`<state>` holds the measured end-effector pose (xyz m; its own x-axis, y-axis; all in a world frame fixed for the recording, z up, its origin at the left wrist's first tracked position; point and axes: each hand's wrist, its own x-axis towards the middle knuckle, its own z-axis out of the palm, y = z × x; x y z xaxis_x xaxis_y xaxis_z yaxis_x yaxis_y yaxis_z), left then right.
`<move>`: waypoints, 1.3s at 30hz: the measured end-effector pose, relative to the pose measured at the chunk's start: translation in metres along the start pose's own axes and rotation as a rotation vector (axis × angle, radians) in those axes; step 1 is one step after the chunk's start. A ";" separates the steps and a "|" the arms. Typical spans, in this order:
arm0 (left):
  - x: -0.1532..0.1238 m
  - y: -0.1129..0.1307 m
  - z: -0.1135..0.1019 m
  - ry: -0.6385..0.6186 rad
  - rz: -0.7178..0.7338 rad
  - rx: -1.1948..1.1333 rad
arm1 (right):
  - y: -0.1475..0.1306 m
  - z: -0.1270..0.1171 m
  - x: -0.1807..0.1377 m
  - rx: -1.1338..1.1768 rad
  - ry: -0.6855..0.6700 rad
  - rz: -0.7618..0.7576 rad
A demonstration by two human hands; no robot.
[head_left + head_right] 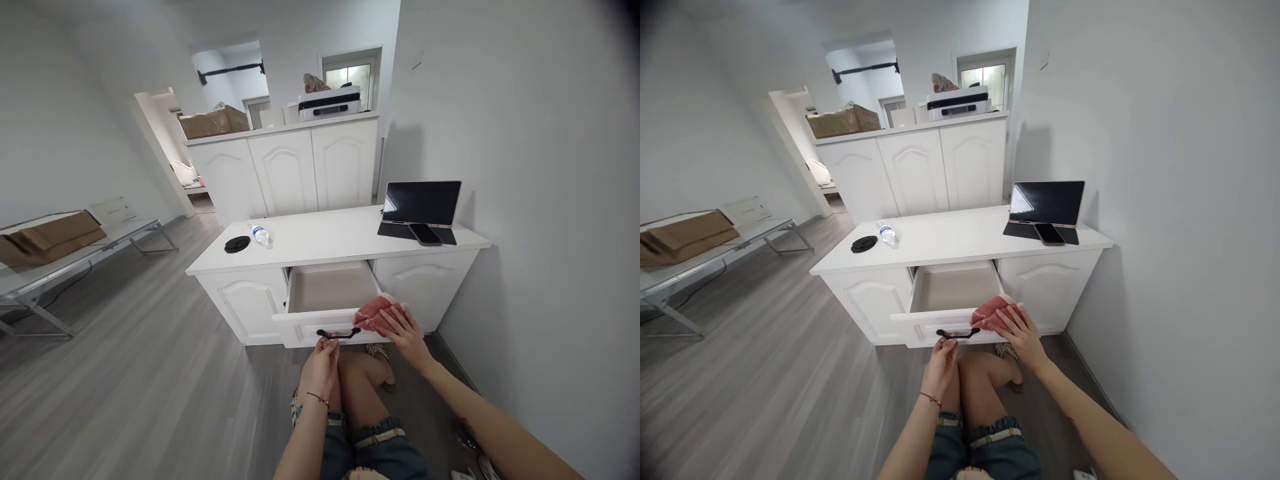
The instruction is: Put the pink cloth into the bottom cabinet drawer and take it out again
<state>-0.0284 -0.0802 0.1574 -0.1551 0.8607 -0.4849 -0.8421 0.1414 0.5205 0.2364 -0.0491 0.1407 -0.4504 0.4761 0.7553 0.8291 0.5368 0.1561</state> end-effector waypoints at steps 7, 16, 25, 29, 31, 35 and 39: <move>-0.006 0.007 0.004 -0.006 -0.081 -0.025 | 0.004 0.008 -0.030 -0.030 -0.020 -0.036; -0.012 0.013 0.002 0.016 -0.151 -0.083 | 0.005 0.036 -0.065 0.061 -0.195 -0.301; -0.041 0.038 0.005 0.037 -0.179 -0.022 | -0.086 0.096 -0.008 0.263 -0.447 -0.366; -0.044 0.054 -0.008 0.119 -0.018 0.040 | -0.135 0.123 0.022 0.361 -0.452 -0.369; -0.044 0.061 -0.014 0.181 0.051 0.090 | -0.161 0.135 0.037 0.422 -0.424 -0.366; -0.043 0.067 -0.025 0.279 0.151 0.150 | -0.207 0.145 0.071 0.538 -0.456 -0.214; -0.043 0.066 -0.031 0.347 0.280 0.126 | -0.226 0.129 0.106 0.564 -0.470 -0.143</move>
<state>-0.0937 -0.1234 0.1910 -0.5493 0.6628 -0.5089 -0.6772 0.0037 0.7358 -0.0415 -0.0301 0.1033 -0.7402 0.5545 0.3803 0.5131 0.8314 -0.2134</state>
